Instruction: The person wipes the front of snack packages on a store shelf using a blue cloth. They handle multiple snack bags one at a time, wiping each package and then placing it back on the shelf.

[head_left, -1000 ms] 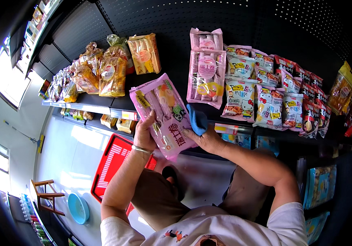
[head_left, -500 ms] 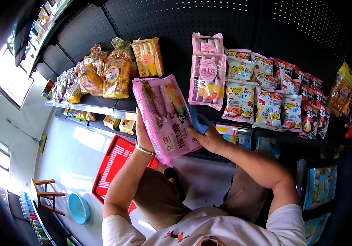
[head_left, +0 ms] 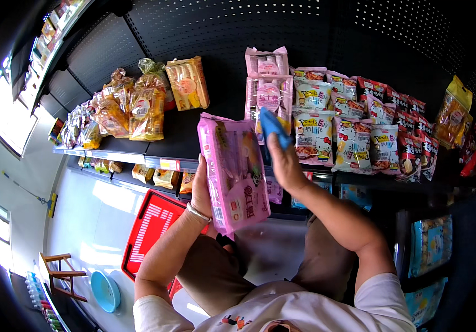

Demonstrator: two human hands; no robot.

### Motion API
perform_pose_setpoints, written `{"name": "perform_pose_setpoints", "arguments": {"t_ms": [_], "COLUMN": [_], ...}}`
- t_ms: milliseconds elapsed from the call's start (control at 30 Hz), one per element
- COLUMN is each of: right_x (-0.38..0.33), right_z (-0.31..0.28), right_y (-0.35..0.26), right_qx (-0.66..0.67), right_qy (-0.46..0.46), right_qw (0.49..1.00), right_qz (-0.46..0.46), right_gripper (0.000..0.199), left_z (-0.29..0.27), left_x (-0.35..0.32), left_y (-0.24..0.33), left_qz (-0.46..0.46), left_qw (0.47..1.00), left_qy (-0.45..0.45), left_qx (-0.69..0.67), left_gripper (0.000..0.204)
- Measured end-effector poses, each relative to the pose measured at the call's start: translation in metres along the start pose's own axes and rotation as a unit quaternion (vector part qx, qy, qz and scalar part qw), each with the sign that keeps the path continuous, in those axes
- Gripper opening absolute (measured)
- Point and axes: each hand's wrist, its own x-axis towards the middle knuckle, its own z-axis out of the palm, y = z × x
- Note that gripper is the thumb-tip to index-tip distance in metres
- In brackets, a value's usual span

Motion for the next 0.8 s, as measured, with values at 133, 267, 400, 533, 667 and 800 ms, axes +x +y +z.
{"name": "perform_pose_setpoints", "arguments": {"t_ms": [133,267,400,533,667,800], "right_x": [-0.012,-0.025,-0.031,-0.01,0.006,-0.005], "right_z": [0.03,0.046,0.053,0.043,0.028,0.028], "right_y": [-0.008,-0.022,-0.035,-0.018,0.004,0.006], "right_qx": [-0.17,-0.219,-0.223,-0.252,-0.275,-0.289], "right_qy": [-0.017,-0.113,-0.17,-0.098,-0.039,-0.064], "right_qw": [0.974,0.939,0.929,0.932,0.942,0.938], "right_qz": [-0.146,-0.238,-0.242,-0.241,-0.191,-0.179], "right_gripper": [0.062,0.068,0.064,0.062,0.063,0.065], "left_z": [-0.003,0.005,-0.005,-0.004,-0.008,-0.005], "left_x": [0.002,0.003,0.005,0.002,0.01,0.01], "left_y": [-0.02,-0.02,-0.026,-0.024,-0.02,-0.016], "left_qz": [-0.013,-0.019,0.039,-0.032,-0.072,-0.028], "left_qw": [0.999,0.997,0.987,0.998,0.995,0.997], "left_qy": [0.036,0.055,0.078,0.03,-0.023,-0.008], "left_qx": [0.008,0.06,0.133,0.035,-0.07,-0.065], "left_gripper": [0.075,0.073,0.071,0.071,0.07,0.068]}}
